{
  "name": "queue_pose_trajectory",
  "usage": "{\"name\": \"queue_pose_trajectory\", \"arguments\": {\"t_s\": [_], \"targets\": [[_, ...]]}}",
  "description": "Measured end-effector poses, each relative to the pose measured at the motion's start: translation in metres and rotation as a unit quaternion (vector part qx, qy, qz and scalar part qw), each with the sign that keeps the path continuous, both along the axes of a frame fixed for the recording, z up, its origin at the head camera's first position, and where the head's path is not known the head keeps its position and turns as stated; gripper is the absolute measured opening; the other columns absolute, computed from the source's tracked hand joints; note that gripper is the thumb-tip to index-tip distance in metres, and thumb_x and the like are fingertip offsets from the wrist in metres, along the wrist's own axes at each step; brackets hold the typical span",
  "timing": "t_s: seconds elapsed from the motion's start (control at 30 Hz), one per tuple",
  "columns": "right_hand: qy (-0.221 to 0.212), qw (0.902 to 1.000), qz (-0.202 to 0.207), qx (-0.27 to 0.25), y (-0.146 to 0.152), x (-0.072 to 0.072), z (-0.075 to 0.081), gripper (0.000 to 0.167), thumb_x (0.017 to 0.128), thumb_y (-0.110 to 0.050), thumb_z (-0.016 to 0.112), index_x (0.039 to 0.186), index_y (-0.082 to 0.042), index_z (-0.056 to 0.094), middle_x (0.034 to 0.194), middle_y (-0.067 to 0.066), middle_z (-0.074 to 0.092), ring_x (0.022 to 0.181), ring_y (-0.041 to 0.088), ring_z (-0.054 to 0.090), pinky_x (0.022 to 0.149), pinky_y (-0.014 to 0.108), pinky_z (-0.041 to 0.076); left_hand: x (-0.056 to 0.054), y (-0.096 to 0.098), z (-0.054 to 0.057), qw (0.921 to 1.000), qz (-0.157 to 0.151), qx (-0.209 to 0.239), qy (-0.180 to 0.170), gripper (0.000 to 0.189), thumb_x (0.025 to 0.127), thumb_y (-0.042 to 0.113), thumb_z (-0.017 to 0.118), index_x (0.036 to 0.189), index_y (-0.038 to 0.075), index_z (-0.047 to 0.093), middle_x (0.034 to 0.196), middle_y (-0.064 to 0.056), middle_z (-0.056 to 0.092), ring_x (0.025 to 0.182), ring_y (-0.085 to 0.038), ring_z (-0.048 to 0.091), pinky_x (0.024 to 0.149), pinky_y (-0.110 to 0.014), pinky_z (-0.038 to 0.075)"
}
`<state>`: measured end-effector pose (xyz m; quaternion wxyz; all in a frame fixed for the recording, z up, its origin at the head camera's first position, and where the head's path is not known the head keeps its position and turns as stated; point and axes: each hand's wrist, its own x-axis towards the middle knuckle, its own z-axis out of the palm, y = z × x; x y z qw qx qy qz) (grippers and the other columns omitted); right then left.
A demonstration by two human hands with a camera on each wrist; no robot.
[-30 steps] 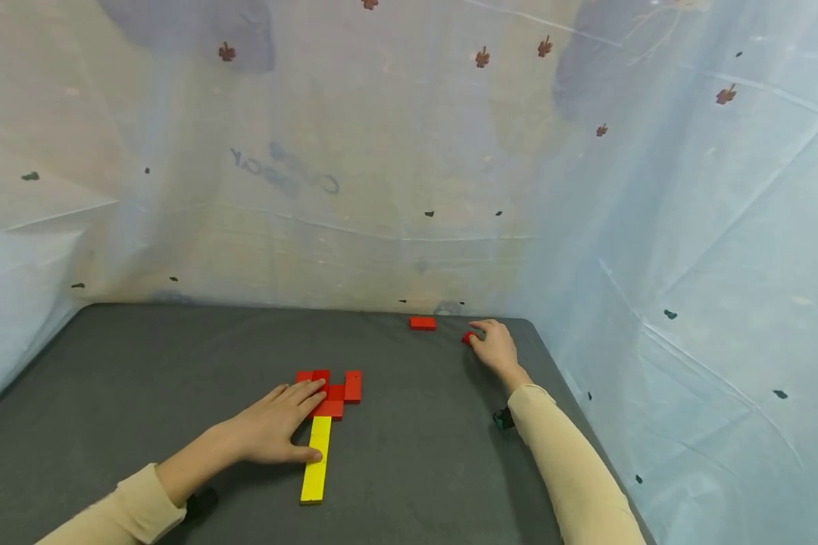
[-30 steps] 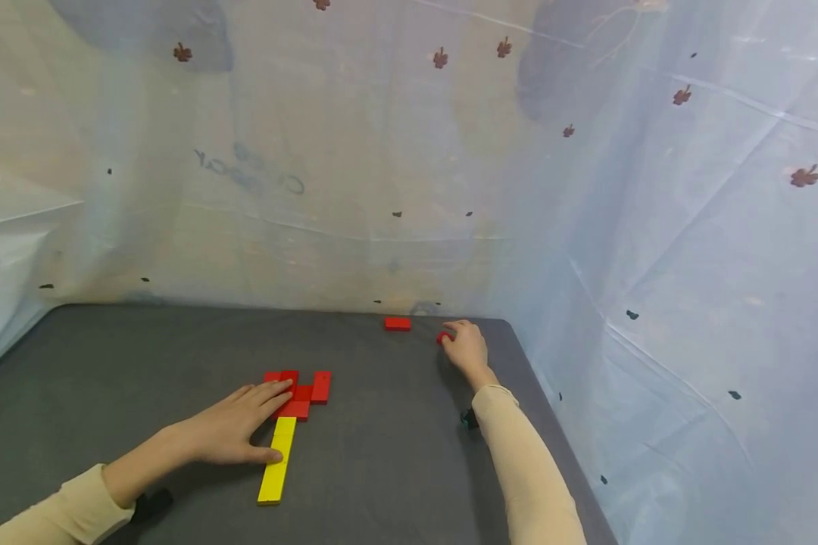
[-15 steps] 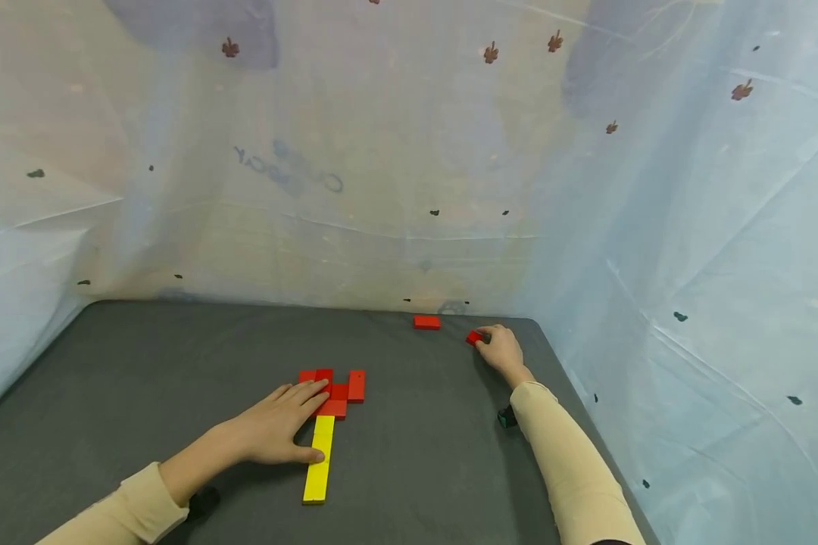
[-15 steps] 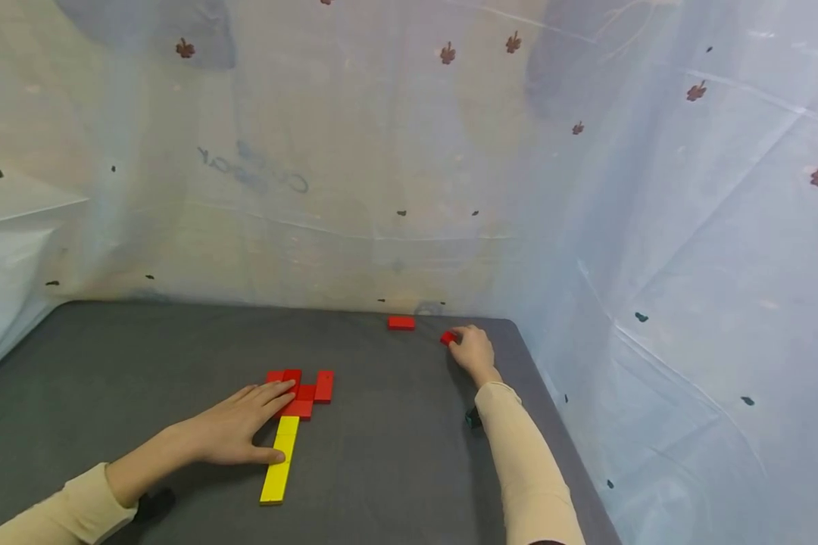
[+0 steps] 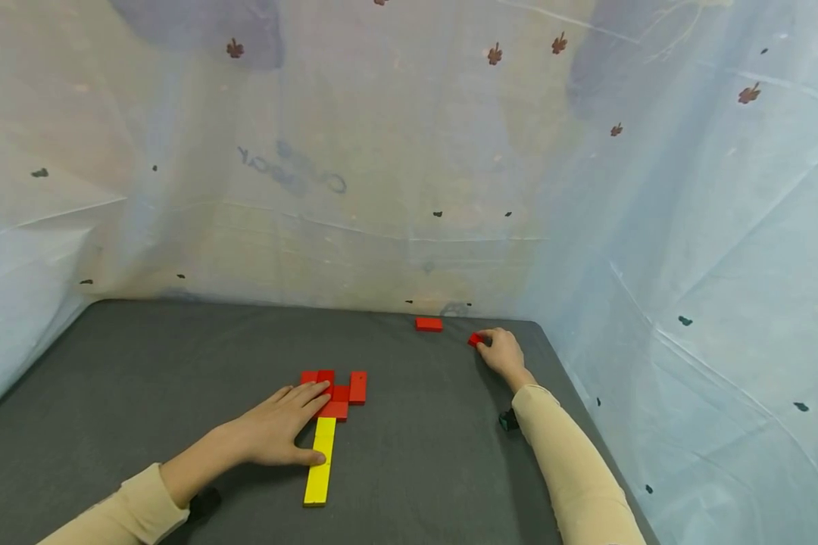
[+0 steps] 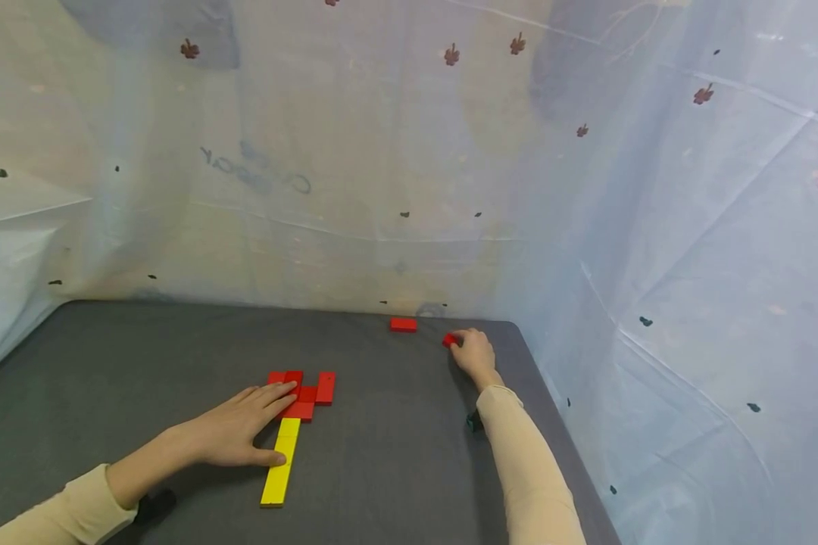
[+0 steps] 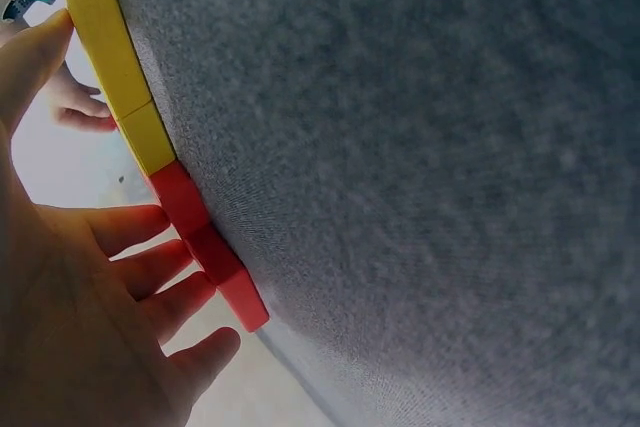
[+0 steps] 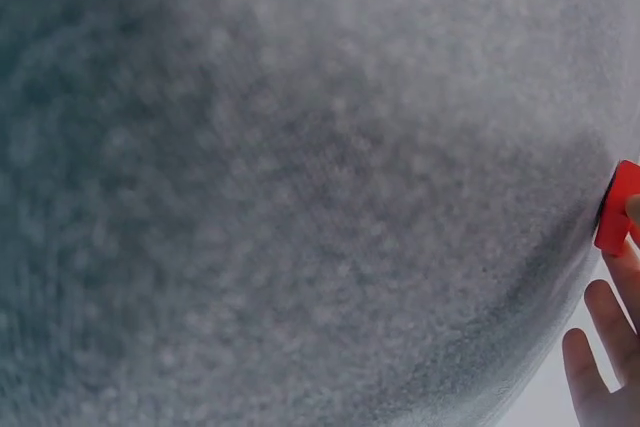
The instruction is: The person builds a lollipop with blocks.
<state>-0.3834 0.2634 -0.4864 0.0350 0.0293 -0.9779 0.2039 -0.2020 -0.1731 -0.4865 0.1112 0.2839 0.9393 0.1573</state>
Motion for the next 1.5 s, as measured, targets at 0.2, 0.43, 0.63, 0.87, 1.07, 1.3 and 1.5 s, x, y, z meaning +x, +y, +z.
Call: {"name": "queue_pose_trajectory", "arguments": {"t_s": [0.2,0.43,0.63,0.87,1.07,1.3,1.5], "targets": [[0.023,0.9995,0.023,0.001,-0.004,0.003,0.0,0.034,0.102,-0.017,0.066,0.134,-0.006,0.071,0.14,0.021,0.061,0.13,0.042,0.055,0.105,0.059,0.047,0.0,-0.001,0.0,1.0,-0.001,0.0,0.0,0.103,0.088,0.072,0.066,0.16,0.005,0.038,0.171,-0.013,0.024,0.156,-0.037,0.025,0.122,-0.066,0.02],[0.052,0.997,0.055,-0.013,-0.019,0.007,0.008,0.034,0.102,-0.019,0.068,0.134,-0.009,0.071,0.14,0.019,0.062,0.127,0.04,0.057,0.105,0.058,0.048,-0.001,-0.001,0.0,1.0,0.0,-0.002,0.005,0.103,0.087,0.073,0.066,0.16,0.004,0.039,0.171,-0.013,0.025,0.155,-0.037,0.026,0.122,-0.066,0.02],[0.071,0.9933,0.087,-0.025,-0.037,0.015,0.016,0.034,0.102,-0.02,0.069,0.133,-0.01,0.072,0.14,0.015,0.063,0.13,0.038,0.056,0.108,0.057,0.046,-0.001,-0.001,0.001,1.0,0.001,0.002,0.004,0.103,0.087,0.071,0.067,0.159,0.003,0.04,0.17,-0.014,0.026,0.155,-0.038,0.027,0.122,-0.067,0.02],[0.087,0.9878,0.126,-0.03,-0.058,0.026,0.021,0.034,0.101,-0.021,0.071,0.133,-0.01,0.072,0.137,0.013,0.064,0.126,0.035,0.058,0.105,0.055,0.048,-0.001,-0.001,-0.001,1.0,0.002,-0.001,0.003,0.103,0.087,0.072,0.067,0.16,0.004,0.039,0.17,-0.014,0.025,0.155,-0.037,0.026,0.122,-0.066,0.02],[0.095,0.9815,0.163,-0.032,-0.078,0.038,0.024,0.034,0.101,-0.021,0.071,0.132,-0.011,0.072,0.135,0.01,0.066,0.124,0.032,0.059,0.104,0.052,0.049,0.0,0.0,-0.001,1.0,0.002,-0.002,0.003,0.103,0.087,0.072,0.067,0.16,0.004,0.04,0.171,-0.013,0.025,0.155,-0.037,0.026,0.122,-0.066,0.02],[0.117,0.9684,0.217,-0.038,-0.101,0.052,0.024,0.032,0.1,-0.02,0.073,0.13,-0.011,0.073,0.132,0.009,0.067,0.122,0.031,0.059,0.1,0.05,0.052,0.0,0.0,-0.001,1.0,0.002,-0.001,0.001,0.103,0.087,0.072,0.067,0.16,0.004,0.039,0.171,-0.013,0.025,0.155,-0.037,0.026,0.122,-0.066,0.02],[0.124,0.9577,0.255,-0.048,-0.12,0.064,0.02,0.031,0.1,-0.019,0.072,0.129,-0.011,0.074,0.13,0.008,0.067,0.122,0.029,0.06,0.101,0.049,0.052,0.0,0.0,-0.001,1.0,0.002,0.001,0.002,0.103,0.087,0.071,0.068,0.16,0.004,0.039,0.171,-0.013,0.025,0.155,-0.037,0.026,0.122,-0.066,0.02]]}}
